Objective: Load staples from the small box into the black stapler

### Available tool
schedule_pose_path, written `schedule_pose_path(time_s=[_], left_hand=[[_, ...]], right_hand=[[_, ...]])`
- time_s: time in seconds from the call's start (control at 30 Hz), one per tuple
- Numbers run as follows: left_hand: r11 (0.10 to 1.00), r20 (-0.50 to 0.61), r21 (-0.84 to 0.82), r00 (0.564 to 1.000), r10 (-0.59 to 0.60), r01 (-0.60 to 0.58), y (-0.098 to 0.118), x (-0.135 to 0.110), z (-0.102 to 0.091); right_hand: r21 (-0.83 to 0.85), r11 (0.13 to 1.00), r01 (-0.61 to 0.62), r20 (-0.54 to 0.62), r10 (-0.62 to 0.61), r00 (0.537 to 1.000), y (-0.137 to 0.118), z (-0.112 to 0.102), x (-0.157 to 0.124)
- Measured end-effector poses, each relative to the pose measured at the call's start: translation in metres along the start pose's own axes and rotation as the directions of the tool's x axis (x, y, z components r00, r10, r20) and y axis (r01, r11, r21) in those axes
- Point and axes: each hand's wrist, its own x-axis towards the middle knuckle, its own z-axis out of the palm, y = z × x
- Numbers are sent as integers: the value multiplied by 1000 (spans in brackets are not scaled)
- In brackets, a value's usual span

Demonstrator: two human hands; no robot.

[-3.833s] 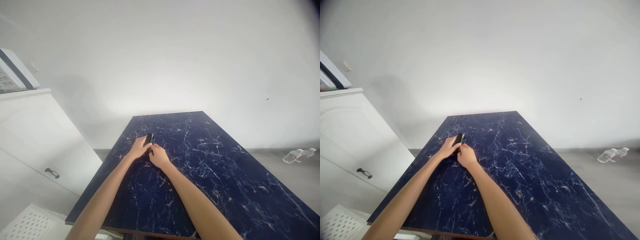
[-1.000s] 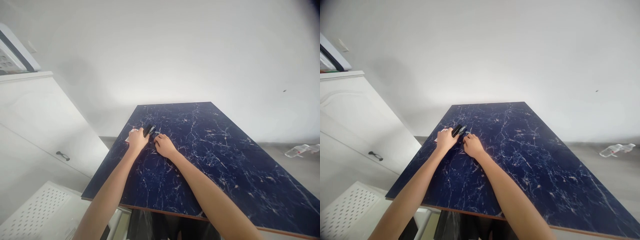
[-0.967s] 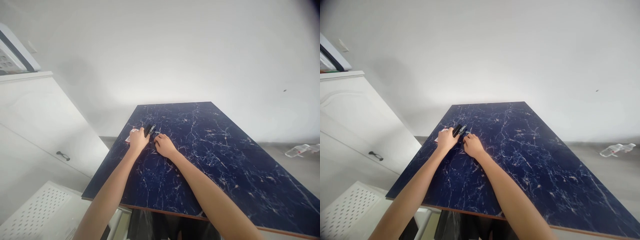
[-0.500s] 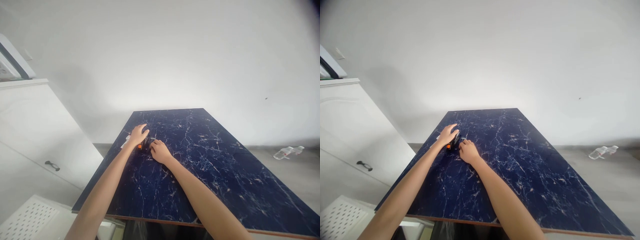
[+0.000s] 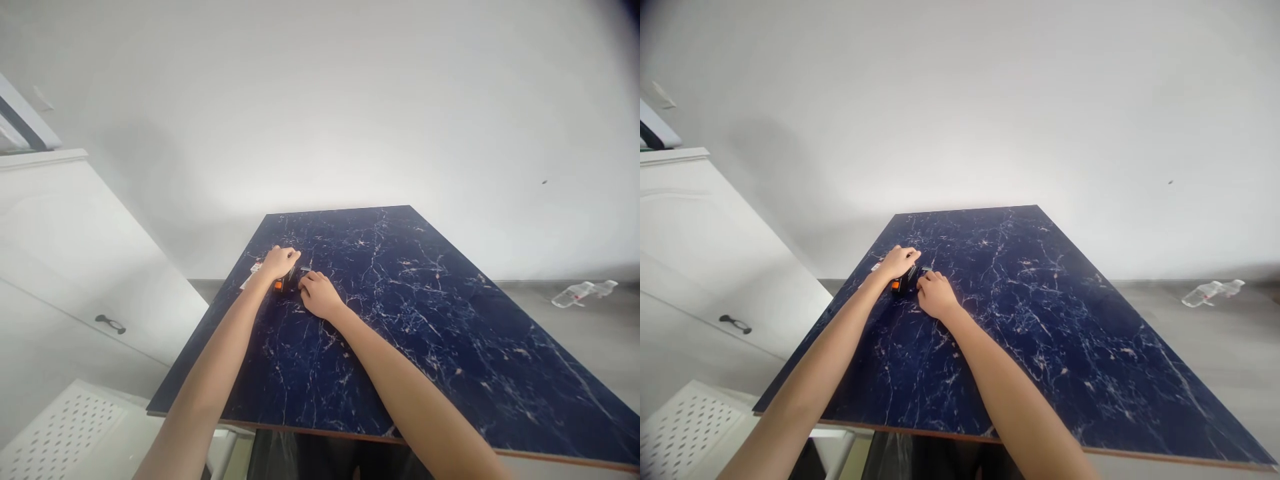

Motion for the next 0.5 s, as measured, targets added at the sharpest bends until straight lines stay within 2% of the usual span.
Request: schedule_pose_path(time_s=[0.2, 0.37, 0.43, 0.5], left_hand=[[1000, -24, 7, 1000, 8, -8, 4, 1, 1], [998, -53, -62, 999, 3, -6, 2, -1, -5], [993, -121, -116, 992, -19, 5, -6, -11, -13], [984, -241, -172, 967, -86, 45, -21, -26, -21]], right_hand=[[-12, 1000, -3, -4, 3, 1000, 1, 1, 0], [0, 1000, -7, -6, 7, 1000, 0, 0, 0], [9, 1000, -8, 0, 8, 1000, 0, -1, 0], [16, 1000, -11, 10, 11, 1000, -1, -1, 0]])
